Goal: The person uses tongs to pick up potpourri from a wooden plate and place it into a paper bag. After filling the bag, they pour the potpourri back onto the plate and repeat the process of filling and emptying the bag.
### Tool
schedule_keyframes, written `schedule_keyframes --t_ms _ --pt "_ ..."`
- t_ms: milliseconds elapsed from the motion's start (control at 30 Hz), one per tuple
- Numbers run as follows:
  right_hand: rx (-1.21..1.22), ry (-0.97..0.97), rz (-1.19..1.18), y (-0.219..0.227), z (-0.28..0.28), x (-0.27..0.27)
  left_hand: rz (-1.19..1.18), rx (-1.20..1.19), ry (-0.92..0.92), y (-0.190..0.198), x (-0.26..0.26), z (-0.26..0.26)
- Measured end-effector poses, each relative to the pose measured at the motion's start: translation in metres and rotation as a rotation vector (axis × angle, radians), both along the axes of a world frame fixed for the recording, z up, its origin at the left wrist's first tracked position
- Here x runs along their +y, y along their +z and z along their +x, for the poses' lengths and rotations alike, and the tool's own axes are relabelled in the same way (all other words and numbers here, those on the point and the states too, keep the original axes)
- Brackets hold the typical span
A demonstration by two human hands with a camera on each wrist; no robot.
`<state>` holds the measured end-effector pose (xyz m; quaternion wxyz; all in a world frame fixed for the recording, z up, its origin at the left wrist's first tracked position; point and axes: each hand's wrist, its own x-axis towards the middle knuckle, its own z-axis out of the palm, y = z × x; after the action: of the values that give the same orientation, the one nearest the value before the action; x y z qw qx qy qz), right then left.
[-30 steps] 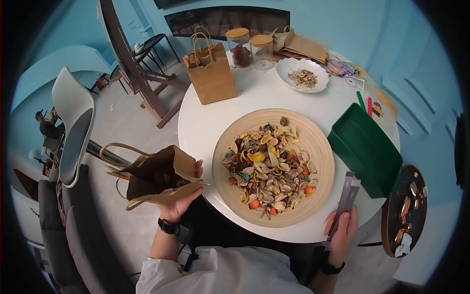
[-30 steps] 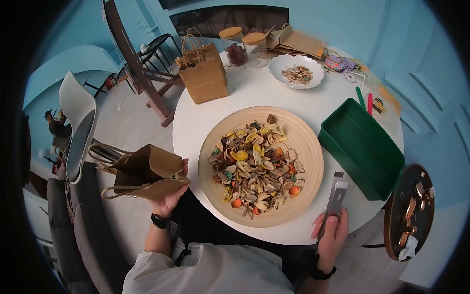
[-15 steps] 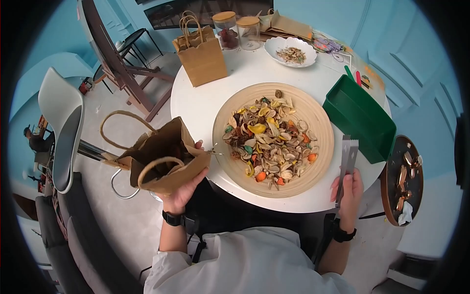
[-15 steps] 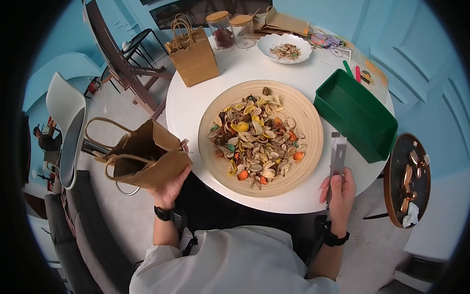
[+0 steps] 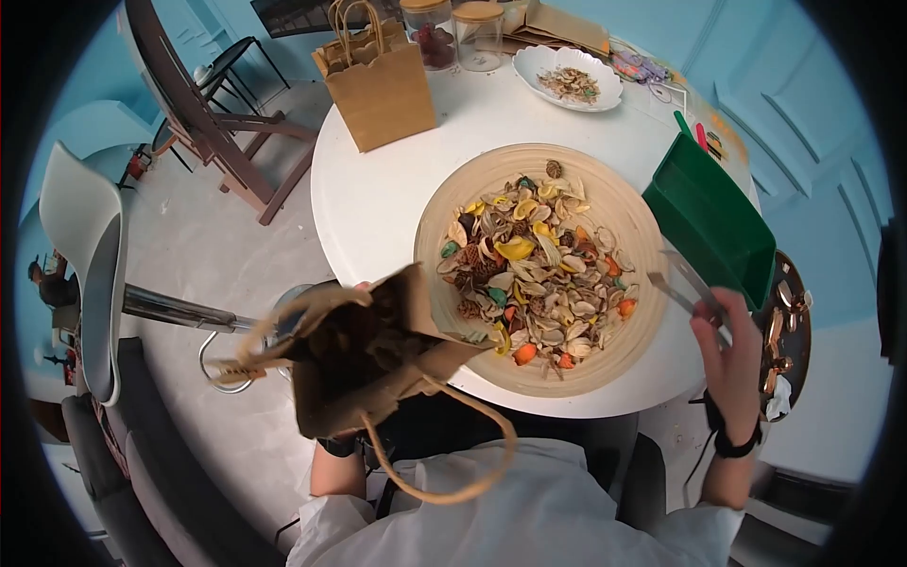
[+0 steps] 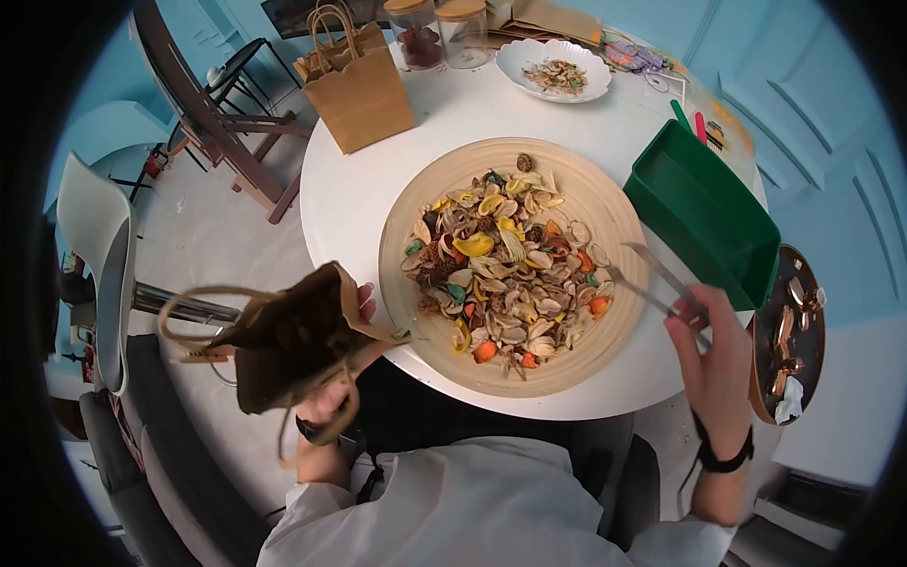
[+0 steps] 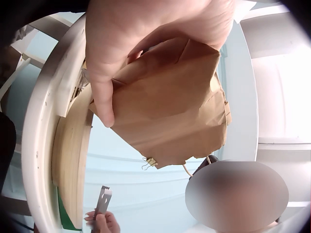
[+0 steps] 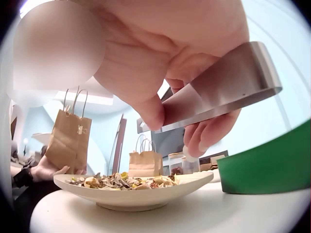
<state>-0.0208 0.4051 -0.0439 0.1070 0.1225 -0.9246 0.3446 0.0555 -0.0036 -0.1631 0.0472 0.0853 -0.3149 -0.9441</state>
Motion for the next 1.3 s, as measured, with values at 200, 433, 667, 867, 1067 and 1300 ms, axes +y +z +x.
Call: schedule_keyframes --t_ms 200,433,667,867,1067,1300 --pt "0.135 0.227 0.319 0.011 -0.069 -0.037 0.087 -0.057 0.029 0.002 0.001 -0.001" --pt "0.213 0.348 0.524 0.006 -0.109 -0.06 0.129 -0.024 -0.023 0.007 0.001 -0.052" --pt "0.109 0.362 0.513 0.003 -0.121 -0.065 0.165 0.007 -0.035 0.003 0.005 -0.009" --pt "0.129 0.38 0.572 0.0 -0.13 -0.072 0.173 0.042 -0.017 0.007 0.005 -0.02" --pt "0.164 0.368 0.616 0.004 -0.127 -0.074 0.178 0.082 -0.014 0.011 0.016 -0.028" --pt "0.164 0.366 0.528 0.016 -0.106 -0.072 0.195 0.121 -0.013 0.011 0.01 -0.006"
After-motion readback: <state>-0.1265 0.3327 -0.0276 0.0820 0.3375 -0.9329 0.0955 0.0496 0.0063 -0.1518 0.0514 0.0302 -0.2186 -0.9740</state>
